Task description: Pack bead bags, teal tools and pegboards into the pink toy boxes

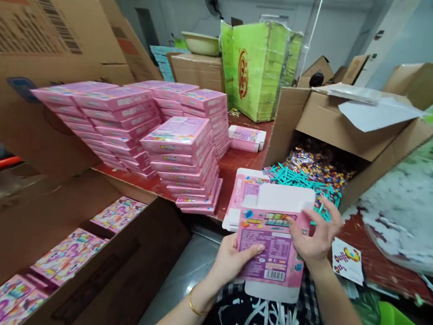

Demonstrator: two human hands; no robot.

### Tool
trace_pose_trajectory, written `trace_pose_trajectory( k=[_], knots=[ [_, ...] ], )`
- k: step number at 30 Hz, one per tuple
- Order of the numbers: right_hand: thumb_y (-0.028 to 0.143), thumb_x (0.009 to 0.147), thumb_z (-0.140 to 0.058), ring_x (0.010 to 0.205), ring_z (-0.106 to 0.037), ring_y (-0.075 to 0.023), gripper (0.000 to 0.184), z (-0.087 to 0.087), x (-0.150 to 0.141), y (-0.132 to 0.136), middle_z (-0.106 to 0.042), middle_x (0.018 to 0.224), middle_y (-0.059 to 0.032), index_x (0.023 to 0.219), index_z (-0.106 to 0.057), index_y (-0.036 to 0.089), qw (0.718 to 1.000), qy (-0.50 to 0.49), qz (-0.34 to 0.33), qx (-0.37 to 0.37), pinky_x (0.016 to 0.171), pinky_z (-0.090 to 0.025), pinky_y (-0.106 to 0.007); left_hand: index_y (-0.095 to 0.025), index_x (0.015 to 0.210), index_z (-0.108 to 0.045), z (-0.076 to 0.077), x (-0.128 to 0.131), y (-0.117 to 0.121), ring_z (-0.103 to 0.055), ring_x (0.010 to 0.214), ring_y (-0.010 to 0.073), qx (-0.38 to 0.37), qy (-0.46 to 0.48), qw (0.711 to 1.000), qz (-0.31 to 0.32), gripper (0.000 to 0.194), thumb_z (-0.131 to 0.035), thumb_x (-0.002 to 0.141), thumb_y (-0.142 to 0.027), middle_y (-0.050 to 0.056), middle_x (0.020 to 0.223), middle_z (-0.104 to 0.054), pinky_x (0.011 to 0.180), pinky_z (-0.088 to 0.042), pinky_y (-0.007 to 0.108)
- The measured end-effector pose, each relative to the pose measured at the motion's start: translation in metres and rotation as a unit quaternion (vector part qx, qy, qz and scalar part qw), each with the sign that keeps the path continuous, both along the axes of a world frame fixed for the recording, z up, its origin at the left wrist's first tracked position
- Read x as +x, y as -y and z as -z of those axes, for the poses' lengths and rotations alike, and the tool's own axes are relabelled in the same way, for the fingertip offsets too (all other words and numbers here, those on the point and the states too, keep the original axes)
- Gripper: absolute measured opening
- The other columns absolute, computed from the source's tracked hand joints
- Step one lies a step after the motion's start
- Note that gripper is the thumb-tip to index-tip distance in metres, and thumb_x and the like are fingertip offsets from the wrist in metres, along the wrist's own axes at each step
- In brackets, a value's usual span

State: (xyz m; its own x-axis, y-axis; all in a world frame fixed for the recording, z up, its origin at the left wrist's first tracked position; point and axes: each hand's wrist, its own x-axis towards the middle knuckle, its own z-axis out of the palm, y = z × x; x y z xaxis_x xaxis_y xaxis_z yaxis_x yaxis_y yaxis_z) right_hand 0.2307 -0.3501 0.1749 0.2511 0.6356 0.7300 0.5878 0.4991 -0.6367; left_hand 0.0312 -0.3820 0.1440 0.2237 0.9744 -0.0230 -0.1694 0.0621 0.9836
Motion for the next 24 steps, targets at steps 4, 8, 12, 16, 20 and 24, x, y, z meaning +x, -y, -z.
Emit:
trace_pose_trajectory(
  k=[4,8,12,16,20,24],
  knots=[
    [0.040,0.078,-0.073,0.134,-0.041,-0.0330,0.065,0.054,0.018,0.020,-0.039,0.146,-0.0135,0.135,-0.043,0.025,0.976,-0.128,-0.104,-0.139,0.110,-0.036,-0.052,-0.014,0.110,-0.065,0.027,0.018,0.005,-0.069,0.099,0.0282,-0.035,0.011,0.997,0.065,0.045,-0.076,0.073,-0.039,0.012,0.110,-0.072,0.093,-0.054,0.046],
    [0.044,0.081,-0.069,0.125,-0.052,-0.0270,0.090,0.079,0.026,0.031,-0.046,0.142,-0.0126,0.150,-0.013,0.029,0.888,-0.276,-0.272,-0.248,0.103,-0.046,-0.044,-0.021,0.138,-0.038,0.032,0.034,-0.015,-0.058,0.120,0.0261,0.072,-0.051,0.996,-0.016,0.075,-0.075,0.074,-0.036,0.014,0.136,-0.056,0.105,-0.044,0.044],
    [0.048,0.078,-0.072,0.126,-0.051,-0.0244,0.086,0.091,0.038,0.031,-0.045,0.145,-0.0082,0.147,-0.024,0.030,0.849,-0.290,-0.330,-0.295,0.102,-0.047,-0.040,-0.022,0.132,-0.044,0.039,0.044,-0.045,-0.062,0.106,0.0207,0.100,-0.113,0.988,-0.020,0.067,-0.075,0.075,-0.038,0.010,0.123,-0.060,0.095,-0.047,0.035],
    [0.053,0.080,-0.068,0.100,-0.062,-0.0231,0.037,0.111,0.043,0.021,-0.065,0.104,-0.0062,0.098,-0.062,0.022,0.894,-0.256,-0.231,-0.286,0.091,-0.051,-0.037,-0.017,0.079,-0.056,0.064,0.051,-0.062,-0.055,0.062,0.0131,0.073,-0.132,0.988,0.019,0.032,-0.073,0.075,-0.044,-0.002,0.068,-0.057,0.066,-0.046,0.027],
    [0.053,0.081,-0.067,0.103,-0.059,-0.0233,0.034,0.126,0.035,0.014,-0.060,0.107,-0.0093,0.085,-0.062,0.020,0.942,-0.223,-0.135,-0.209,0.095,-0.047,-0.036,-0.019,0.087,-0.051,0.082,0.057,-0.061,-0.055,0.076,0.0136,0.094,-0.109,0.988,-0.053,0.037,-0.076,0.071,-0.042,-0.002,0.081,-0.054,0.075,-0.044,0.027],
    [0.049,0.079,-0.071,0.097,-0.061,-0.0233,0.037,0.117,0.029,0.018,-0.063,0.100,-0.0086,0.103,-0.063,0.022,0.943,-0.221,-0.145,-0.201,0.091,-0.049,-0.039,-0.021,0.096,-0.055,0.076,0.053,-0.053,-0.059,0.089,0.0179,0.127,-0.101,0.985,-0.052,0.043,-0.080,0.066,-0.039,0.003,0.092,-0.060,0.085,-0.045,0.032]
  ],
)
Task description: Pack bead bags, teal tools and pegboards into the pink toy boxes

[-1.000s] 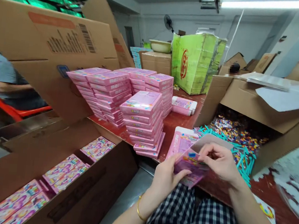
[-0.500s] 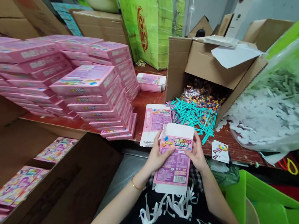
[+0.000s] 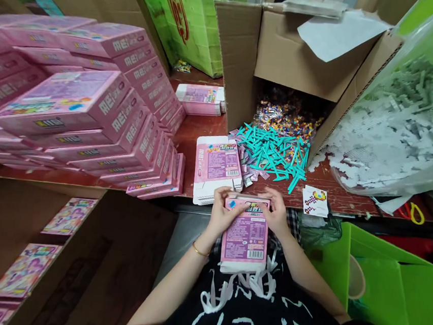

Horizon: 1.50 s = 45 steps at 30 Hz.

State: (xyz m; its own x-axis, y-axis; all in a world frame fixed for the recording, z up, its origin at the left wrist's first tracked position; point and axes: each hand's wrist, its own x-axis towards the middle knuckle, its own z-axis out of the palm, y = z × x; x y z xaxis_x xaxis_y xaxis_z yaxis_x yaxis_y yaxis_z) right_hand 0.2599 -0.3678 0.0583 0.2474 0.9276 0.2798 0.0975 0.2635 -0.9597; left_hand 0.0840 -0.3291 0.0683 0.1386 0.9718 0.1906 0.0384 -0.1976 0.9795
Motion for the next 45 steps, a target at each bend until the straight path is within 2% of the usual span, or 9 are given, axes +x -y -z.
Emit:
trace_pose_trajectory(
  k=[4,8,11,17,31,34,37,40,45],
  knots=[
    [0.047,0.077,-0.074,0.084,-0.063,-0.0233,0.027,-0.020,0.004,-0.002,-0.067,0.085,-0.0067,0.073,-0.066,0.021,0.996,0.039,-0.079,0.007,0.083,-0.051,-0.039,-0.018,0.078,-0.062,-0.009,-0.008,0.002,-0.062,0.083,0.0197,-0.017,-0.020,0.999,0.035,0.026,-0.070,0.076,-0.043,0.005,0.087,-0.066,0.082,-0.047,0.034],
    [0.048,0.075,-0.075,0.080,-0.067,-0.0209,0.032,-0.029,0.008,-0.012,-0.072,0.088,-0.0039,0.093,-0.071,0.021,0.981,-0.060,-0.142,-0.116,0.075,-0.054,-0.034,-0.020,0.095,-0.064,-0.006,-0.010,0.002,-0.062,0.076,0.0175,-0.050,0.005,0.998,-0.028,0.025,-0.069,0.080,-0.040,0.003,0.087,-0.068,0.073,-0.049,0.030],
    [0.046,0.076,-0.075,0.086,-0.068,-0.0216,0.030,-0.028,0.011,-0.017,-0.074,0.092,-0.0041,0.092,-0.074,0.021,0.967,-0.100,-0.176,-0.156,0.081,-0.055,-0.035,-0.019,0.076,-0.064,0.000,-0.011,0.008,-0.063,0.082,0.0186,-0.038,0.012,0.999,-0.021,0.022,-0.064,0.084,-0.040,0.004,0.085,-0.068,0.081,-0.049,0.033],
    [0.044,0.078,-0.074,0.099,-0.066,-0.0230,0.022,-0.025,0.014,-0.007,-0.072,0.101,-0.0069,0.083,-0.075,0.022,0.982,-0.028,-0.179,-0.059,0.088,-0.052,-0.038,-0.018,0.088,-0.064,0.009,-0.011,0.020,-0.060,0.109,0.0241,0.010,-0.007,1.000,-0.023,0.033,-0.082,0.066,-0.034,0.010,0.115,-0.064,0.100,-0.043,0.043],
    [0.030,0.084,-0.072,0.103,-0.063,-0.0216,0.009,-0.024,0.011,0.005,-0.068,0.108,-0.0078,0.084,-0.071,0.021,0.985,0.084,-0.146,0.040,0.095,-0.048,-0.039,-0.016,0.075,-0.065,-0.009,-0.016,0.010,-0.063,0.104,0.0246,-0.001,0.013,0.998,0.066,0.026,-0.083,0.063,-0.031,0.012,0.109,-0.066,0.097,-0.045,0.044],
    [0.036,0.077,-0.078,0.119,-0.055,-0.0239,0.040,-0.024,0.017,0.013,-0.056,0.132,-0.0095,0.114,-0.066,0.026,0.993,0.041,-0.108,0.009,0.099,-0.046,-0.039,-0.016,0.076,-0.067,-0.018,-0.018,0.003,-0.064,0.102,0.0238,0.001,0.039,0.999,0.007,0.025,-0.084,0.063,-0.031,0.010,0.106,-0.067,0.097,-0.045,0.044],
    [0.038,0.057,-0.091,0.120,-0.054,-0.0276,0.085,-0.016,0.032,0.028,-0.049,0.139,-0.0103,0.132,-0.051,0.028,0.980,-0.020,-0.181,-0.080,0.091,-0.051,-0.038,-0.017,0.079,-0.065,-0.027,-0.022,-0.003,-0.063,0.106,0.0229,0.007,0.118,0.984,-0.131,0.026,-0.083,0.065,-0.030,0.009,0.108,-0.068,0.101,-0.043,0.044],
    [0.040,0.063,-0.087,0.099,-0.064,-0.0258,0.057,-0.007,0.052,0.041,-0.068,0.108,-0.0082,0.111,-0.065,0.019,0.958,-0.018,-0.234,-0.165,0.085,-0.052,-0.038,-0.017,0.086,-0.063,-0.032,-0.025,-0.003,-0.060,0.114,0.0241,0.024,0.173,0.964,-0.198,0.027,-0.079,0.072,-0.033,0.010,0.113,-0.066,0.105,-0.041,0.047],
    [0.047,0.067,-0.082,0.074,-0.065,-0.0199,0.036,-0.030,0.083,0.051,-0.071,0.085,-0.0044,0.089,-0.071,0.020,0.974,-0.193,-0.033,-0.111,0.068,-0.053,-0.031,-0.020,0.118,-0.059,-0.046,-0.025,0.016,-0.023,0.143,0.0407,0.230,-0.139,0.957,-0.106,0.064,-0.083,0.065,-0.045,0.019,0.150,-0.035,0.113,-0.018,0.064]
  ],
)
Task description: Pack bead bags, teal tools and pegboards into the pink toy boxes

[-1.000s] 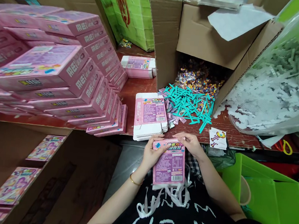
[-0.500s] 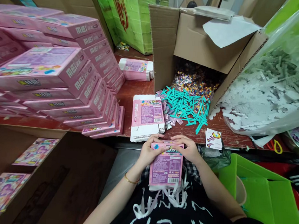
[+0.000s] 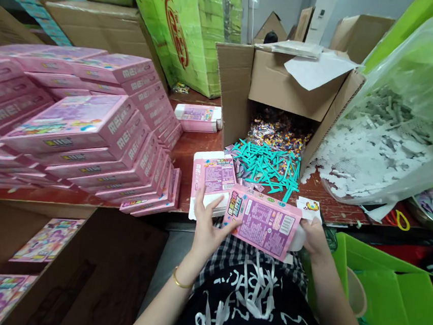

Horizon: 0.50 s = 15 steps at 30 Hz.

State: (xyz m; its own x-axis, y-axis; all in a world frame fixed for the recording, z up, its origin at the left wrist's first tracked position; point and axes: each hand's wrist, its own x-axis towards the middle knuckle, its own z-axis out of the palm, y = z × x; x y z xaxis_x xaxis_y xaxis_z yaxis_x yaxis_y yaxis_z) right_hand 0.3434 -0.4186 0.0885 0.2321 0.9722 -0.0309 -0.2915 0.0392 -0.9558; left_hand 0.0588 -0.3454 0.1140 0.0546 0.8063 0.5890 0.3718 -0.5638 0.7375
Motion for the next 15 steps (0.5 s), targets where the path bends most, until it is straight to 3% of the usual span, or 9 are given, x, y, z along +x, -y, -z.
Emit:
trace_pose_trajectory(
  k=[2,3,6,8,9,10,12,13,15],
  knots=[
    [0.048,0.066,-0.083,0.064,-0.062,-0.0165,0.032,-0.019,0.002,0.001,-0.069,0.074,-0.0034,0.072,-0.071,0.018,0.997,0.006,-0.069,0.046,0.059,-0.049,-0.026,-0.020,0.134,-0.049,-0.007,0.004,0.011,-0.010,0.145,0.0454,0.093,-0.146,0.984,0.042,0.088,-0.085,0.060,-0.050,0.023,0.153,-0.028,0.111,-0.004,0.071],
    [0.049,0.065,-0.083,0.061,-0.060,-0.0151,0.035,-0.028,-0.001,0.000,-0.067,0.070,-0.0035,0.066,-0.070,0.017,0.987,0.027,-0.148,0.064,0.056,-0.047,-0.024,-0.019,0.139,-0.044,-0.008,0.006,0.016,-0.019,0.143,0.0449,0.124,-0.190,0.970,0.093,0.090,-0.082,0.063,-0.050,0.025,0.149,-0.035,0.111,-0.004,0.071],
    [0.052,0.063,-0.084,0.056,-0.057,-0.0129,0.043,-0.040,-0.020,-0.012,-0.066,0.067,-0.0038,0.072,-0.072,0.012,0.899,0.090,-0.426,0.039,0.052,-0.043,-0.022,-0.018,0.139,-0.043,-0.002,0.012,0.025,-0.065,0.103,0.0270,0.156,-0.221,0.918,0.290,0.060,-0.065,0.085,-0.034,0.015,0.107,-0.068,0.103,-0.041,0.053],
    [0.053,0.059,-0.085,0.054,-0.056,-0.0121,0.049,-0.036,-0.032,-0.032,-0.066,0.066,-0.0030,0.077,-0.071,0.009,0.854,0.097,-0.512,-0.014,0.049,-0.043,-0.021,-0.018,0.128,-0.053,0.010,0.011,0.028,-0.067,0.074,0.0194,0.132,-0.192,0.912,0.337,0.043,-0.060,0.087,-0.027,0.007,0.082,-0.069,0.076,-0.055,0.035],
    [0.055,0.059,-0.084,0.054,-0.057,-0.0120,0.052,-0.033,-0.035,-0.044,-0.067,0.066,-0.0029,0.078,-0.071,0.009,0.862,0.083,-0.498,-0.029,0.048,-0.043,-0.020,-0.018,0.119,-0.058,0.016,0.009,0.029,-0.065,0.069,0.0186,0.104,-0.173,0.922,0.330,0.038,-0.065,0.084,-0.029,0.006,0.078,-0.068,0.067,-0.054,0.030],
    [0.058,0.060,-0.082,0.055,-0.058,-0.0121,0.053,-0.029,-0.036,-0.058,-0.067,0.068,-0.0031,0.079,-0.070,0.010,0.893,0.062,-0.445,-0.035,0.049,-0.044,-0.020,-0.018,0.110,-0.062,0.021,0.006,0.029,-0.065,0.067,0.0189,0.064,-0.149,0.939,0.304,0.039,-0.074,0.077,-0.033,0.006,0.078,-0.069,0.062,-0.053,0.029],
    [0.059,0.064,-0.079,0.061,-0.062,-0.0121,0.049,-0.020,-0.032,-0.083,-0.069,0.074,-0.0034,0.081,-0.069,0.013,0.967,0.027,-0.251,-0.023,0.055,-0.048,-0.021,-0.017,0.098,-0.065,0.027,-0.001,0.028,-0.066,0.067,0.0200,-0.054,-0.064,0.975,0.205,0.049,-0.087,0.060,-0.039,0.006,0.080,-0.070,0.061,-0.054,0.029],
    [0.057,0.066,-0.078,0.064,-0.063,-0.0122,0.046,-0.016,-0.029,-0.093,-0.070,0.077,-0.0033,0.082,-0.068,0.015,0.990,0.019,-0.142,-0.011,0.058,-0.049,-0.021,-0.017,0.096,-0.065,0.027,-0.003,0.026,-0.067,0.069,0.0203,-0.122,0.003,0.983,0.140,0.050,-0.088,0.057,-0.039,0.006,0.081,-0.071,0.063,-0.055,0.029],
    [0.052,0.068,-0.078,0.068,-0.064,-0.0127,0.039,-0.007,-0.025,-0.105,-0.070,0.082,-0.0031,0.084,-0.066,0.018,0.999,0.027,0.012,0.012,0.062,-0.051,-0.024,-0.016,0.100,-0.065,0.021,-0.005,0.017,-0.069,0.076,0.0208,-0.238,0.176,0.955,0.027,0.046,-0.083,0.065,-0.041,0.008,0.088,-0.072,0.068,-0.057,0.030]
  ],
)
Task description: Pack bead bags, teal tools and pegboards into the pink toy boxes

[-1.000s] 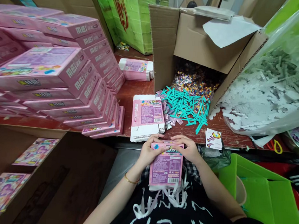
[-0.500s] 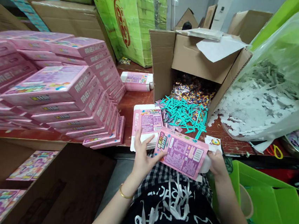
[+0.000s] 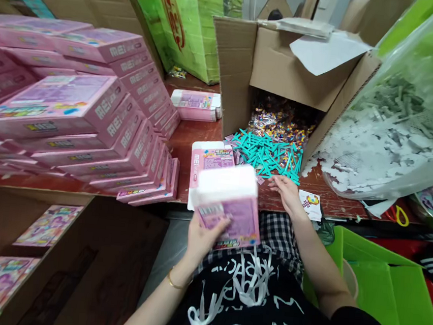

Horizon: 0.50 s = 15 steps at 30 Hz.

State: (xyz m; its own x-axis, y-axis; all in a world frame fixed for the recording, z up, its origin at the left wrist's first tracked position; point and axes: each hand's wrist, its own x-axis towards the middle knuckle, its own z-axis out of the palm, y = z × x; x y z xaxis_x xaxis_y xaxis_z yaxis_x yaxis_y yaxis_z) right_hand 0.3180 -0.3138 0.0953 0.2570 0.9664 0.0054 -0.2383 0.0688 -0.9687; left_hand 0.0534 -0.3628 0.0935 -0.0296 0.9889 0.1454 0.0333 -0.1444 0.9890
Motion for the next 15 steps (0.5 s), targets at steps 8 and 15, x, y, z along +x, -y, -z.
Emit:
trace_pose_trajectory(
  k=[8,15],
  knots=[
    [0.038,0.083,-0.069,0.069,-0.064,-0.0141,0.021,0.018,-0.034,0.050,-0.068,0.085,-0.0034,0.092,-0.064,0.020,0.986,0.106,0.093,0.086,0.068,-0.053,-0.030,-0.017,0.109,-0.064,-0.027,0.014,-0.049,-0.068,0.095,0.0189,-0.080,0.326,0.936,-0.107,0.050,-0.084,0.066,-0.032,0.010,0.113,-0.070,0.083,-0.054,0.026],
    [0.029,0.057,-0.090,0.074,-0.063,-0.0148,0.065,0.009,-0.080,0.075,-0.061,0.090,0.0015,0.103,-0.044,0.026,0.995,0.067,-0.022,0.071,0.060,-0.053,-0.026,-0.018,0.117,-0.061,-0.019,0.034,-0.041,-0.068,0.099,0.0199,-0.069,0.327,0.940,-0.075,0.054,-0.081,0.070,-0.035,0.010,0.117,-0.068,0.086,-0.055,0.029]
  ],
)
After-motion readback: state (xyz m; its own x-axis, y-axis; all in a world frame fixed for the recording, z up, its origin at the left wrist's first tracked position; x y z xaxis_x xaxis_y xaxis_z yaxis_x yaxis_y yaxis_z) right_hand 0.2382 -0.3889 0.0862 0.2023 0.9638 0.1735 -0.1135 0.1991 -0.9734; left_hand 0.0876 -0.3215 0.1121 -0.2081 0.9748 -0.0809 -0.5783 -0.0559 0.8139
